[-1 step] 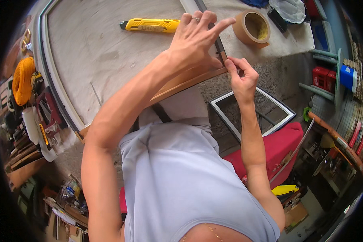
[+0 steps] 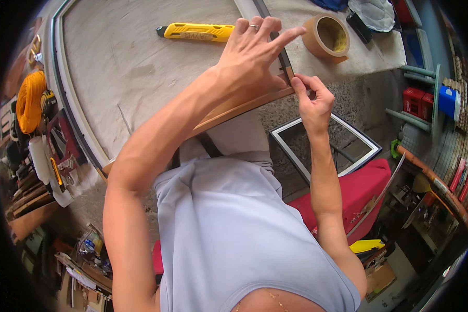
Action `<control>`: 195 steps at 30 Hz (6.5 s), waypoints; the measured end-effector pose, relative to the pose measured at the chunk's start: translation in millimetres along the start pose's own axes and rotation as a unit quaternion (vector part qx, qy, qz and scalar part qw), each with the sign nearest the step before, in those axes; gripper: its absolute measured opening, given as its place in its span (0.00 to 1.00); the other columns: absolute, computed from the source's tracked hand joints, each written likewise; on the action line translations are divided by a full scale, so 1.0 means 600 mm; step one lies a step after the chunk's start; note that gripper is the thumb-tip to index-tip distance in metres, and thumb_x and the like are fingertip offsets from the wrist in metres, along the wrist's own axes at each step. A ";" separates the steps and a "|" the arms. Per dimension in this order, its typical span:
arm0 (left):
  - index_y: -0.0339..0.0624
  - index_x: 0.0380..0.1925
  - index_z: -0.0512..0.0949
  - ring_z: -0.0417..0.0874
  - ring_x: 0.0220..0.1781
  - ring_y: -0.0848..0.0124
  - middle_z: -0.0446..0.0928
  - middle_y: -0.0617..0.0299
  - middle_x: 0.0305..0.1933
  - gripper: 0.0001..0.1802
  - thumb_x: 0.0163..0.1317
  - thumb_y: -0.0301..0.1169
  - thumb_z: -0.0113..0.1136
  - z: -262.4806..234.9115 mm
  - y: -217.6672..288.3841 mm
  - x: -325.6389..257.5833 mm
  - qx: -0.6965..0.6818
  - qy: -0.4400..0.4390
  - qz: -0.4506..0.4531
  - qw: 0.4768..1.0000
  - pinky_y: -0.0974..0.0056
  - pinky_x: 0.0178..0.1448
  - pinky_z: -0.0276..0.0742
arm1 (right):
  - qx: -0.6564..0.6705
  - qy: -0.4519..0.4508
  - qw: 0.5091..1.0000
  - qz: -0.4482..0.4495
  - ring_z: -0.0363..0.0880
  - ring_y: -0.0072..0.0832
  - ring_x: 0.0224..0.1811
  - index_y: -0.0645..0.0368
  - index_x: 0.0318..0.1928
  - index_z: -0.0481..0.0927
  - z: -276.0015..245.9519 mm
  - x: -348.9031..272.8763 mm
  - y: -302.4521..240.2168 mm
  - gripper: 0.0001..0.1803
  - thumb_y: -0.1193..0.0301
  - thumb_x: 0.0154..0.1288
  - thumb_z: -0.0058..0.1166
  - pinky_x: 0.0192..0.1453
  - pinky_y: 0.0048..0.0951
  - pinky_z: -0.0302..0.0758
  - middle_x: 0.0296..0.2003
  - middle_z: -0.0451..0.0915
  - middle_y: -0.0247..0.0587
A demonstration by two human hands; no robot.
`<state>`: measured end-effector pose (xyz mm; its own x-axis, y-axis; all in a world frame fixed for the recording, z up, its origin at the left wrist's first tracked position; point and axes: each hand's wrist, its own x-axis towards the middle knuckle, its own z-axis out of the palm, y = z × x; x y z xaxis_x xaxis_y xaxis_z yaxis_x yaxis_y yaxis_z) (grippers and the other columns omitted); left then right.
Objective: The person assembles a rectangular frame by applying brown tape to its edges. They measure, cut, and press the tape along each side, then trim excess with a utility knife. The process is repeated for multiple sides of the frame.
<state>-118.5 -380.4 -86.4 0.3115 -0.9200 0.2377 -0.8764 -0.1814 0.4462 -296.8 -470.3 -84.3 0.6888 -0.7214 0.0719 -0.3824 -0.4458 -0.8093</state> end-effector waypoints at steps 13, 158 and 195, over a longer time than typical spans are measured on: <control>0.73 0.73 0.56 0.53 0.77 0.59 0.63 0.59 0.67 0.66 0.29 0.54 0.82 -0.152 -0.097 -0.241 0.055 -0.111 -0.057 0.991 0.48 0.84 0.36 | -0.016 0.006 1.000 0.023 0.78 0.22 0.31 0.66 0.40 0.86 0.000 0.009 0.008 0.10 0.72 0.63 0.64 0.41 0.24 0.74 0.30 0.84 0.39; 0.49 0.43 0.82 0.73 0.57 0.66 0.78 0.67 0.48 0.24 0.56 0.55 0.66 -0.204 -0.054 -0.603 0.247 0.116 -0.351 0.896 0.59 0.63 0.57 | -0.210 -0.209 0.908 -0.295 0.73 0.30 0.28 0.57 0.40 0.82 0.208 -0.123 -0.199 0.09 0.67 0.63 0.62 0.39 0.35 0.61 0.24 0.75 0.33; 0.47 0.52 0.73 0.74 0.55 0.63 0.80 0.67 0.44 0.25 0.52 0.35 0.66 -0.169 -0.073 -0.624 0.192 0.257 -0.347 0.881 0.56 0.61 0.58 | -0.134 -0.380 0.806 -0.434 0.77 0.34 0.29 0.61 0.37 0.78 0.422 -0.229 -0.352 0.16 0.62 0.56 0.61 0.38 0.39 0.61 0.27 0.76 0.40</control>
<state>-159.6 7.3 -107.7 0.8598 -0.2807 0.4265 -0.4392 -0.8326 0.3374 -154.8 -142.7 -71.1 0.9072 0.4123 0.0832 0.3984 -0.7789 -0.4843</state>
